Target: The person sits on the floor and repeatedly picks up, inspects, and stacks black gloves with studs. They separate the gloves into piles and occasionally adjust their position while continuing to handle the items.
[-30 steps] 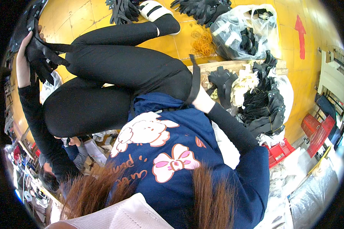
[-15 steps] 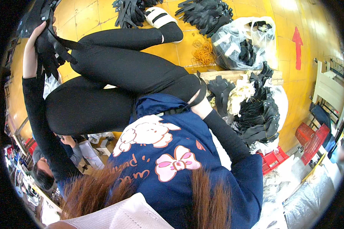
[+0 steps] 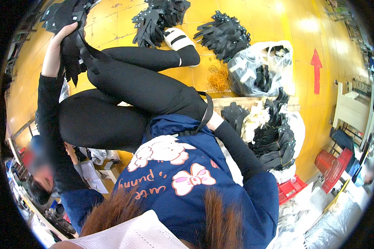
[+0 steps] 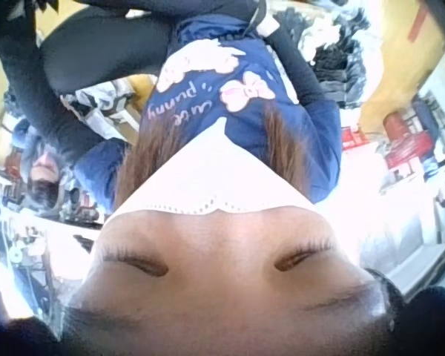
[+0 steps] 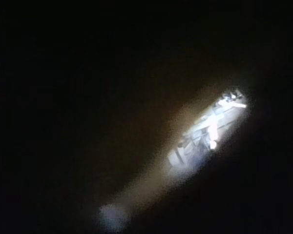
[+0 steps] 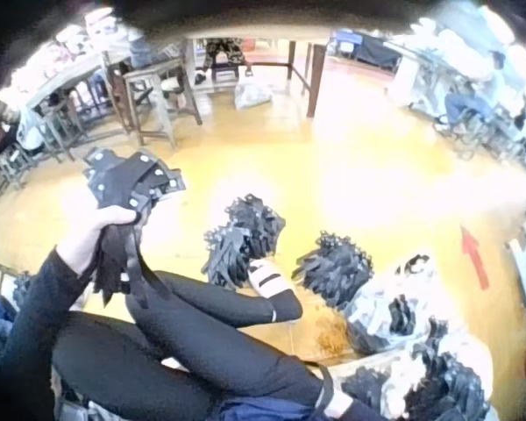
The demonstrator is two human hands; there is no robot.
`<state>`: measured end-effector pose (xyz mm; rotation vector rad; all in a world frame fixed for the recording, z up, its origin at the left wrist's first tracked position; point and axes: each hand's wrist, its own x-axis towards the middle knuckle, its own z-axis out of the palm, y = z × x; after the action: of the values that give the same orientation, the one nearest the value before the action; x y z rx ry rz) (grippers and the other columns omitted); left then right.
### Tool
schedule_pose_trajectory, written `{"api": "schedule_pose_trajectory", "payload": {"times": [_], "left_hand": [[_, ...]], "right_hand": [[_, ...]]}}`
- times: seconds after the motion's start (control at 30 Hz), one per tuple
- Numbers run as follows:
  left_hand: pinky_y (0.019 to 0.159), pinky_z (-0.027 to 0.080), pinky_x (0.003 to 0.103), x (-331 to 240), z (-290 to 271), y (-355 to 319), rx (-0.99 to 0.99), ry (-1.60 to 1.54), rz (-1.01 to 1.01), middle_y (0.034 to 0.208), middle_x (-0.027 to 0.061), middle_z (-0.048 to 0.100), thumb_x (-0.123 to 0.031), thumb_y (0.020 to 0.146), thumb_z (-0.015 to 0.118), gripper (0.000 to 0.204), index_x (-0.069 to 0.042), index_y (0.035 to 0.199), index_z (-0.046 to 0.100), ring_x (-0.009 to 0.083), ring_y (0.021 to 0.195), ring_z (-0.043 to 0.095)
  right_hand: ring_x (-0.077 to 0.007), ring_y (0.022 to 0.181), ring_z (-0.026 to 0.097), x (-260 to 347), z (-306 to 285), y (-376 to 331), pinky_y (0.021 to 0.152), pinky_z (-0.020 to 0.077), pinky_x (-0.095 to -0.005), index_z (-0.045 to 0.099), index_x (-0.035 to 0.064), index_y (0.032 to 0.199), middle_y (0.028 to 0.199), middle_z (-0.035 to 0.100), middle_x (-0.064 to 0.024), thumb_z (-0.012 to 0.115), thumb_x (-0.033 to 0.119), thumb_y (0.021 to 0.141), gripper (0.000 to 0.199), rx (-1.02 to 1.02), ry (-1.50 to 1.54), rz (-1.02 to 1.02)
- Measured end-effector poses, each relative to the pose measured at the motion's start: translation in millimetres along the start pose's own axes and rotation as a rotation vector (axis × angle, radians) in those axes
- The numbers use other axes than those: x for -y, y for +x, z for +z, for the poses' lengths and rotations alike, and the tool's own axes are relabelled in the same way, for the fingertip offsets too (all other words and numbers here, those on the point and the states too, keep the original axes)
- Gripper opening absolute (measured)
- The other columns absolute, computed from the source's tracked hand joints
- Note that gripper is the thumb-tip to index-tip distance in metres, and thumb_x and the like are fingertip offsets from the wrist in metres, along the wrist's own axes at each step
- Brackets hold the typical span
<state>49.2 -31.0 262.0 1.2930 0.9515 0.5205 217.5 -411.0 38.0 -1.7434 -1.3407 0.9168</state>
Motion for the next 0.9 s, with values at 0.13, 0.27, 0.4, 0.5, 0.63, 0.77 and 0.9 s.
{"api": "schedule_pose_trajectory", "payload": {"times": [0.13,0.27,0.4,0.5,0.63,0.77,0.9], "left_hand": [[0.067,0.05,0.023,-3.4,-0.5,-4.0,0.019,-0.017,-0.047,0.086,0.0045,0.068,-0.022,0.085,0.064,0.022,-0.002,0.096,0.065,0.0119,0.072,0.064],[0.068,0.049,0.023,-5.8,4.1,-5.8,0.059,0.043,0.001,0.086,0.0034,0.067,-0.021,0.085,0.064,0.023,-0.002,0.097,0.064,0.0114,0.074,0.064],[0.067,0.049,0.022,-1.0,-7.6,-4.2,0.068,0.054,0.14,0.087,0.0033,0.067,-0.022,0.083,0.066,0.022,-0.004,0.096,0.064,0.0105,0.073,0.063],[0.076,0.048,0.024,15.7,-6.6,15.1,0.199,0.283,0.37,0.096,0.0028,0.067,-0.021,0.087,0.057,0.023,-0.006,0.101,0.068,0.0104,0.085,0.062],[0.094,0.043,0.03,14.3,-13.3,6.7,0.188,0.187,0.3,0.11,0.0079,0.064,-0.012,0.085,0.059,0.02,-0.005,0.101,0.069,0.0167,0.105,0.058],[0.09,0.046,0.03,-4.7,7.5,0.0,0.208,-0.163,0.115,0.104,0.0092,0.065,-0.008,0.072,0.071,0.036,0.002,0.106,0.062,0.017,0.097,0.06],[0.088,0.049,0.033,3.3,10.1,9.7,0.263,-0.284,0.208,0.104,0.0113,0.065,-0.004,0.07,0.072,0.041,0.004,0.109,0.06,0.0206,0.095,0.062]], "right_hand": [[-0.0272,0.112,0.056,3.1,-2.9,-7.5,0.096,0.0434,-0.0355,0.058,0.0013,0.118,0.119,0.059,-0.0156,0.059,0.012,0.083,0.036,-0.014,-0.009,-0.011],[-0.026,0.12,0.049,-18.7,18.0,-22.5,0.1,0.0396,-0.0334,0.056,0.0008,0.121,0.127,0.055,-0.0158,0.058,0.011,0.084,0.038,-0.123,0.194,0.111],[-0.0237,0.125,0.044,-42.9,5.1,-9.8,0.103,0.0364,-0.0315,0.055,0.0003,0.123,0.13,0.053,-0.0154,0.056,0.009,0.087,0.037,0.156,0.385,0.09],[-0.0236,0.125,0.045,-36.7,-10.5,3.5,0.103,0.0364,-0.0315,0.055,0.0003,0.123,0.13,0.053,-0.0153,0.056,0.009,0.087,0.037,0.167,0.284,0.09],[-0.0235,0.125,0.045,-27.0,-14.2,49.4,0.102,0.0364,-0.0315,0.055,0.0003,0.123,0.13,0.053,-0.0151,0.056,0.009,0.087,0.037,0.186,0.168,0.065],[-0.0234,0.124,0.045,-16.7,-22.1,99.2,0.102,0.0364,-0.0314,0.054,0.0003,0.124,0.13,0.053,-0.0149,0.056,0.009,0.087,0.037,0.183,0.069,0.034],[-0.0233,0.124,0.045,0.2,-23.2,150.3,0.102,0.0364,-0.0314,0.054,0.0003,0.124,0.13,0.053,-0.0147,0.056,0.009,0.087,0.037,0.208,0.004,-0.066]]}}
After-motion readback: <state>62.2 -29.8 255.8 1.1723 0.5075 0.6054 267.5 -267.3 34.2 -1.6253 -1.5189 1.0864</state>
